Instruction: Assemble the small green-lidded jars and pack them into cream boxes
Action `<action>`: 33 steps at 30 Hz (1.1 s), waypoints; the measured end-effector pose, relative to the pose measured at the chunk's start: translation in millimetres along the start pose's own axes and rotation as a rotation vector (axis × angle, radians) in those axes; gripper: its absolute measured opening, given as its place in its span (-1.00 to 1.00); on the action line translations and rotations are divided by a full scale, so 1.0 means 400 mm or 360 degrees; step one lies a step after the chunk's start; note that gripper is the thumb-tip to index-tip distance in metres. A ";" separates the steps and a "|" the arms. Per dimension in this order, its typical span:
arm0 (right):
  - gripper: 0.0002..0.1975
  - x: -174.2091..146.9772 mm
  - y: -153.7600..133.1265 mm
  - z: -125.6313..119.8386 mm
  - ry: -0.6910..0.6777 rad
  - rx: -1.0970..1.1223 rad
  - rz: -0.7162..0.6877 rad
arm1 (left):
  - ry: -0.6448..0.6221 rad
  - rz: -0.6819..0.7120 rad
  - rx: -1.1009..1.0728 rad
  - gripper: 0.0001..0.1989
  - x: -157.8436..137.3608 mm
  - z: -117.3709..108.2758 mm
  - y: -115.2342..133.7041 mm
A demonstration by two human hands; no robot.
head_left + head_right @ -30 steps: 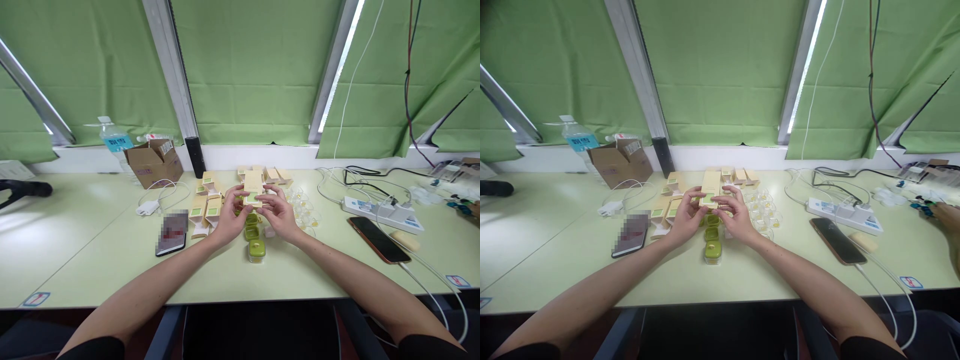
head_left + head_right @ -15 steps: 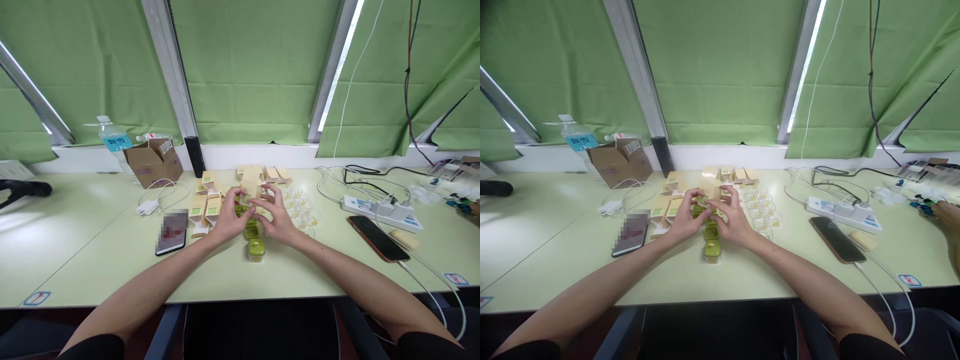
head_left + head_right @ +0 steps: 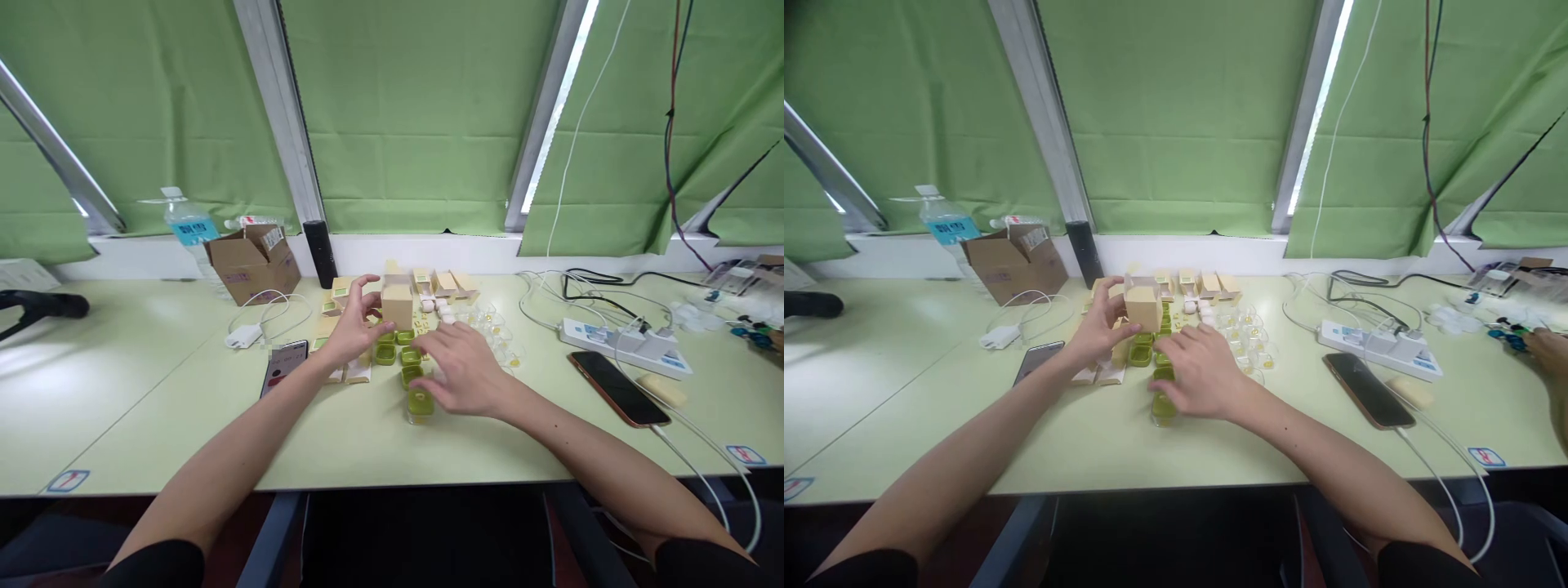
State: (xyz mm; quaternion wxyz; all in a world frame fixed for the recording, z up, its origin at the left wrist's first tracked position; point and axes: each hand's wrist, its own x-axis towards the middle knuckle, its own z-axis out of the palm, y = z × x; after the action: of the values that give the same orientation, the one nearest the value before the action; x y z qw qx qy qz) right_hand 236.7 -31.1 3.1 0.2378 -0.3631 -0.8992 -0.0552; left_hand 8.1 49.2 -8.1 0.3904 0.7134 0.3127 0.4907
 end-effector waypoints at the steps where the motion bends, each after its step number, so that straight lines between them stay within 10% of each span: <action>1: -0.57 -0.003 -0.015 -0.010 -0.0177 -0.0069 0.0001 | -0.0086 -0.0022 -0.0064 -0.11 0.005 -0.013 0.000; 5: -0.47 -0.015 -0.051 -0.011 -0.0613 -0.0198 -0.0024 | -0.0308 -0.0158 -0.0231 -0.03 0.011 -0.040 -0.002; 12: -0.77 -0.027 -0.052 0.015 -0.0687 -0.0132 0.0000 | -0.0290 -0.0117 -0.0545 -0.14 0.011 -0.021 -0.034; 21: -0.65 0.010 0.028 -0.088 0.0401 0.0817 -0.0017 | -0.0543 -0.0431 -0.0812 -0.41 -0.009 0.011 -0.024; 33: -0.69 0.113 0.081 -0.032 0.0555 0.0881 -0.0006 | -0.0461 -0.0588 -0.1014 -0.31 -0.026 0.035 -0.015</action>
State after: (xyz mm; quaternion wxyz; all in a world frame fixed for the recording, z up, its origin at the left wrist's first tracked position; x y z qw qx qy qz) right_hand 235.3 17.3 33.1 0.4777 -0.2680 -0.8266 0.1294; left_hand 17.5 40.0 -21.0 0.7141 0.5501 0.2094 0.3789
